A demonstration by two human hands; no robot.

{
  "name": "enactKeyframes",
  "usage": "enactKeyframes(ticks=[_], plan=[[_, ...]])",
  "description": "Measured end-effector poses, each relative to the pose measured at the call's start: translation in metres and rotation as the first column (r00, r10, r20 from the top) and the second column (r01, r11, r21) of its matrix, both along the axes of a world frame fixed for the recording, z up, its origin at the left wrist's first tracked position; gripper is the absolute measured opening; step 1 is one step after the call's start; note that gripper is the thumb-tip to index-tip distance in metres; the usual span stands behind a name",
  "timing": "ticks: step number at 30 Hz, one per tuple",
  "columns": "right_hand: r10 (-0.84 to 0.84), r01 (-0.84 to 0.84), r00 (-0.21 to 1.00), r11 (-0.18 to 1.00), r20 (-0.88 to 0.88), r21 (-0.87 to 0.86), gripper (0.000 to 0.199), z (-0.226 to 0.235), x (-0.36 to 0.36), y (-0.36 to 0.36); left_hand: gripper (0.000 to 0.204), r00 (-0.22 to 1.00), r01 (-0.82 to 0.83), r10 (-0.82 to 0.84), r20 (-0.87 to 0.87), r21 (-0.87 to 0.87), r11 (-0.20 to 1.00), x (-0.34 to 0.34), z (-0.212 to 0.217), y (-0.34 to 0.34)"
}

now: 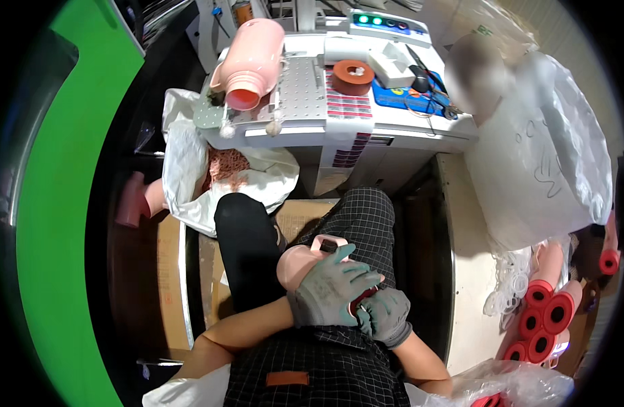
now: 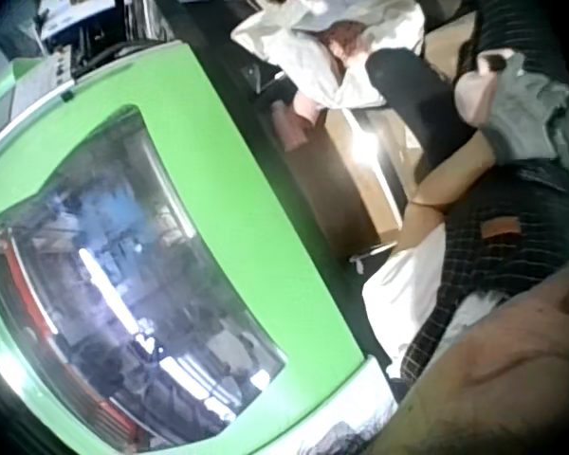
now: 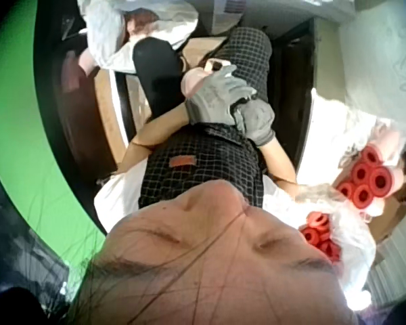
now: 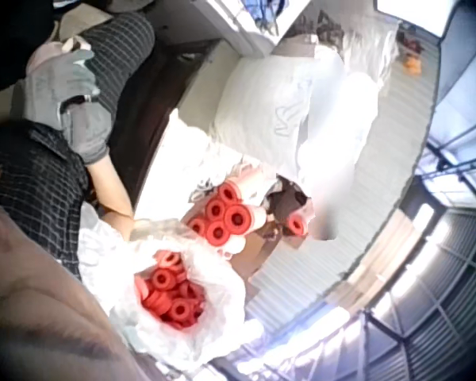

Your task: The person sits on the floor and repeatedly assembles pink plastic containers by inserting a red circular base into the container opening. They pick up a container, insert the base, and place the assembled unit into a white bag. The process is repeated continuously with multiple units.

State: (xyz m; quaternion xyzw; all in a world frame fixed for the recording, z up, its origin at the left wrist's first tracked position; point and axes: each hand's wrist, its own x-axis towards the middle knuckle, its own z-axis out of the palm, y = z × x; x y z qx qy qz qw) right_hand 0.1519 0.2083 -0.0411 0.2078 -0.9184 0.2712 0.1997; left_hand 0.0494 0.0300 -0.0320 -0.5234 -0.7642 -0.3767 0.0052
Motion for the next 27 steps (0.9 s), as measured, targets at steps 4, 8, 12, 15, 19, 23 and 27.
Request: enactKeyframes(ticks=[4,8,12,15,19,23,27], plan=[[0.032,-0.046,0.997,0.98,-0.073,-0.193,0.015,0.003,-0.018,-0.005,0.071,0.995,-0.092,0.09,0.034,0.058,0.994,-0.016,0.026,-0.014],[0.086,-0.109,0.993,0.941,-0.084,-0.32,0.018,0.016,-0.028,-0.02,0.07,0.97,-0.172,0.144,0.197,0.133,0.976,-0.009,0.029,-0.033],[-0.411,0.287,0.911,0.616,0.011,-0.734,0.014,0.009,-0.053,-0.021,0.061,0.965,-0.225,0.198,0.171,0.156,0.962,-0.002,0.023,-0.055],[-0.504,0.299,0.845,0.72,-0.177,-0.626,0.016,0.027,-0.094,-0.026,0.061,0.981,-0.181,0.173,0.089,0.1,0.978,0.009,0.026,-0.063],[0.128,-0.103,0.991,0.892,0.028,-0.441,0.059,0.029,-0.172,-0.072,0.061,0.988,-0.122,0.115,0.108,0.059,0.991,0.013,0.021,-0.071],[0.101,0.132,0.945,0.755,0.312,-0.642,0.07,0.014,-0.201,-0.09,0.056,0.985,-0.159,0.149,0.083,0.13,0.979,0.004,0.027,-0.064],[-0.131,0.122,0.991,0.821,0.024,-0.558,0.051,-0.022,-0.167,-0.046,0.053,0.948,-0.222,0.172,0.266,0.171,0.96,-0.011,0.022,-0.077]])
